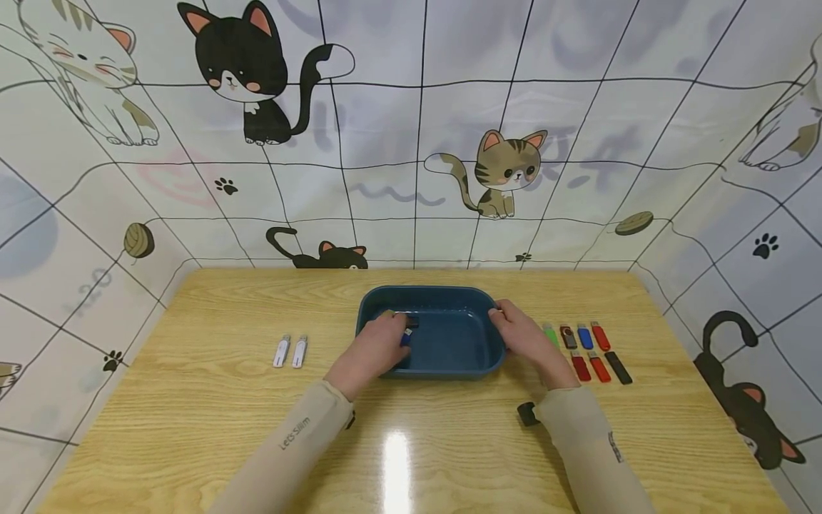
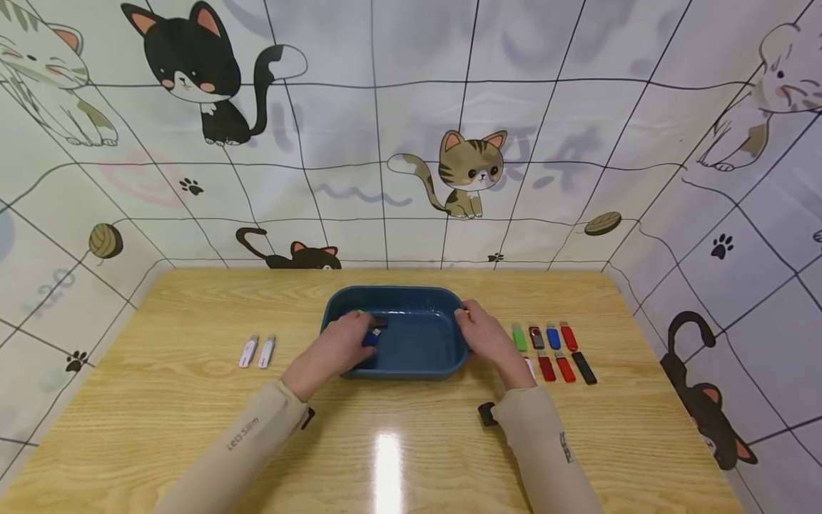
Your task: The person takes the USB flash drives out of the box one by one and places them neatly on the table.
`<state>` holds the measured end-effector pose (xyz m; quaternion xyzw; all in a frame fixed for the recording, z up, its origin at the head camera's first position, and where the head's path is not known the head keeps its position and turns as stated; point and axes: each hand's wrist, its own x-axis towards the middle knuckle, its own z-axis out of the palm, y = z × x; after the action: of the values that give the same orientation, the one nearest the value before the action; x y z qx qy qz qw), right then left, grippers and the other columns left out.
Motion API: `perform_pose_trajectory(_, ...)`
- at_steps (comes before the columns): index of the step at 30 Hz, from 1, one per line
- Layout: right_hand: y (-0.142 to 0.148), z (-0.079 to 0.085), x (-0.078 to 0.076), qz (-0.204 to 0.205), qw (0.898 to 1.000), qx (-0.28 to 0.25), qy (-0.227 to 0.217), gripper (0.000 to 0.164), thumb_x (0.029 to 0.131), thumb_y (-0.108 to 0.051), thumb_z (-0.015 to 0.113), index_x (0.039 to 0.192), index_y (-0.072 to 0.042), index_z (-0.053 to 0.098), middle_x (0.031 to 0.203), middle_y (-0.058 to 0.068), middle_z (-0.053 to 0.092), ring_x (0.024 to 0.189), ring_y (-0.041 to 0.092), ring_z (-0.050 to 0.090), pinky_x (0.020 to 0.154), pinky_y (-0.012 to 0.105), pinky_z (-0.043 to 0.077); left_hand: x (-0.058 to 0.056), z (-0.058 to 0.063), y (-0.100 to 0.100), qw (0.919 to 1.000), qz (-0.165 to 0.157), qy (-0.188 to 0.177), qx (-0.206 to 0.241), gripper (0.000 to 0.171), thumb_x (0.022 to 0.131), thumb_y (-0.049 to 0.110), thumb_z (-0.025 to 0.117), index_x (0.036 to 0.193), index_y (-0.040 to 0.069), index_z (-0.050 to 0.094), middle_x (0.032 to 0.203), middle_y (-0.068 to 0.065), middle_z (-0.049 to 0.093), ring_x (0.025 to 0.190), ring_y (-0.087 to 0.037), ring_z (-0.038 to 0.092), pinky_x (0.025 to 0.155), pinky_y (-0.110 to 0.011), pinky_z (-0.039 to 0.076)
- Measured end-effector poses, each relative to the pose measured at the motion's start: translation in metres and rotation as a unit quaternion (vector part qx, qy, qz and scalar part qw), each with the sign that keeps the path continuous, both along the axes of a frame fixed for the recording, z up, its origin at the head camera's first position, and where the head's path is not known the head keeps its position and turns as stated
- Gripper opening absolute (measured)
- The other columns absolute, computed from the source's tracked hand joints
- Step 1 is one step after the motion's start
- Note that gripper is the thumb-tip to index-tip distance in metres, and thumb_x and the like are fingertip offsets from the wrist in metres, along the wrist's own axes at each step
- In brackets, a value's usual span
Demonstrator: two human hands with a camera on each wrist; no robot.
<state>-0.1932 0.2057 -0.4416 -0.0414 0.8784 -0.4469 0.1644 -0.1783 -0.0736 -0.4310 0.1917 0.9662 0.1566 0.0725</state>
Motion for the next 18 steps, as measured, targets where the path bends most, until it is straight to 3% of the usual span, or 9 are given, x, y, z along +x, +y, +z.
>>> perform_pose_trajectory(7, 0.0007, -0.0014, -0.0011, 0.000, 1.000, 0.003, 0.004, 0.050, 0.114, -0.027, 0.034, 0.152, 0.005, 0.034, 0.146, 0.034, 0.045, 0.122, 0.046, 0.057, 0.081, 0.049, 0.060, -0.0015, -0.0052, 0.0060, 0.9993, 0.022, 0.013, -0.029, 0.042, 0.094, 0.028, 0.078, 0.110, -0.008, 0.064, 0.092, -0.016, 0.064, 0.075, -0.026, 0.066, 0.067, -0.038, 0.060)
perform_pose_trajectory(18, 0.0010, -0.0017, -0.0023, 0.003, 1.000, 0.009, 0.004, 0.051, 0.114, -0.027, 0.033, 0.152, 0.007, 0.033, 0.147, 0.035, 0.043, 0.122, 0.049, 0.057, 0.076, 0.048, 0.062, -0.0045, -0.0082, 0.0080, 0.9975, 0.020, 0.056, -0.038, 0.018, 0.091, 0.009, 0.077, 0.096, -0.007, 0.069, 0.085, -0.018, 0.066, 0.081, -0.032, 0.068, 0.069, -0.044, 0.061)
